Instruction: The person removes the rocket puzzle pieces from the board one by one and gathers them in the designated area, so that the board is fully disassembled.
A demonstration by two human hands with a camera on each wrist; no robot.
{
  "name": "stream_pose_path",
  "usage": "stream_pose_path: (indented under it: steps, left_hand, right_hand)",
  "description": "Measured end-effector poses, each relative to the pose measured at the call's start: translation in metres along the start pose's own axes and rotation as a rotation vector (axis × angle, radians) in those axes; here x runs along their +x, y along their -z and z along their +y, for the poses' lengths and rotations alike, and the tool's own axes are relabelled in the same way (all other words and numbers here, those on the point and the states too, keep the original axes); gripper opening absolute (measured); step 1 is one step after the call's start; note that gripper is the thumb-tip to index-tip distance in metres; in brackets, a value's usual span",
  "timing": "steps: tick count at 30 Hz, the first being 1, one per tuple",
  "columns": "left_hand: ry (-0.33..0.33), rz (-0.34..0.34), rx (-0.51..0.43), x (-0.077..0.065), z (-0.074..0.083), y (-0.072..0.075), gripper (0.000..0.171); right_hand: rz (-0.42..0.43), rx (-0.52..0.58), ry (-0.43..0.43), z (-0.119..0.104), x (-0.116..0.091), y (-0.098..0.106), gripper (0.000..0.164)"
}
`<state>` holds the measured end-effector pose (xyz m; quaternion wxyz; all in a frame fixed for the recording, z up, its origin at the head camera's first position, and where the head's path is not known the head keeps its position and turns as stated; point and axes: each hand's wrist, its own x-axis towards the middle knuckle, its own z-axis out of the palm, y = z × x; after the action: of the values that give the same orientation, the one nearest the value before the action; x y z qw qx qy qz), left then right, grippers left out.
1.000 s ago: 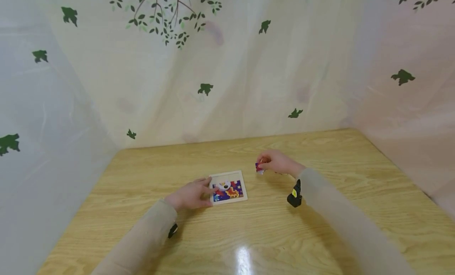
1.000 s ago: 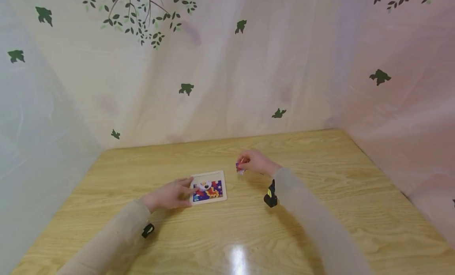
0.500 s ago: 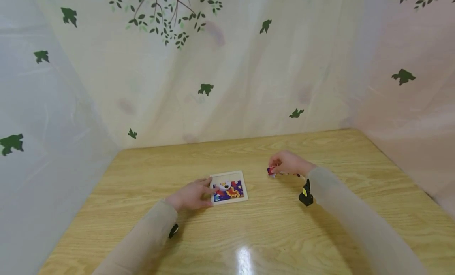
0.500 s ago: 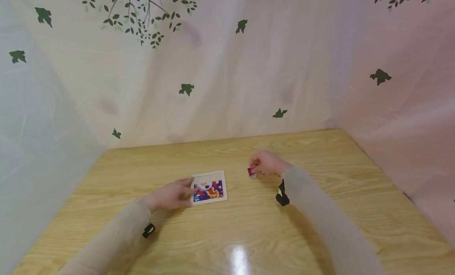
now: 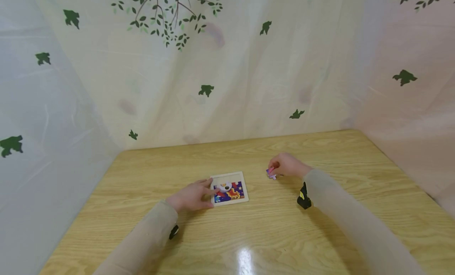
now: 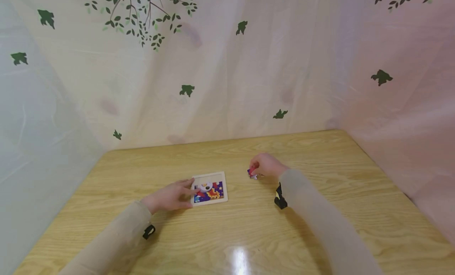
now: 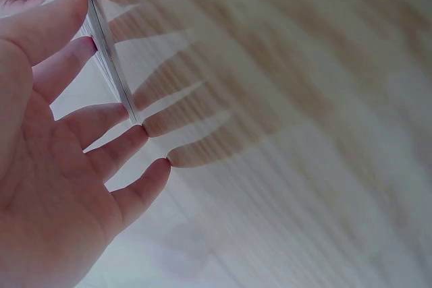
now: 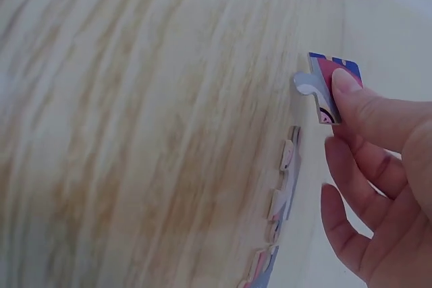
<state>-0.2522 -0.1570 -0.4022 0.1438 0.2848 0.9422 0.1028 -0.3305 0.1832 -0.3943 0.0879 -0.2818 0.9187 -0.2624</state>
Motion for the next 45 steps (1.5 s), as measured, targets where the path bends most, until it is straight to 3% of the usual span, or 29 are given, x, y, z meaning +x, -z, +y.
stream_pose_path:
  steps: [6,20,26,30,45]
  left_hand:
    - [0.012,-0.004,-0.003,-0.001,0.001,0.000,0.050]
    - [0.015,-0.002,0.000,-0.002,0.001,-0.002,0.050]
    - [0.024,0.001,-0.002,-0.002,0.003,-0.001,0.051]
    - [0.037,0.001,0.008,-0.002,0.002,-0.001,0.052]
    - [0.039,-0.008,0.002,-0.003,0.005,-0.002,0.052]
  right_hand:
    - [0.025,-0.047,-0.049,0.001,0.000,-0.005,0.007]
    - [0.074,-0.109,-0.046,0.002,-0.001,-0.008,0.011]
    - [0.019,-0.081,0.012,0.010,-0.002,-0.003,0.023]
    - [-0.018,-0.090,0.056,0.014,-0.001,-0.005,0.023]
    - [-0.006,-0.107,0.033,0.006,-0.001,-0.010,0.020]
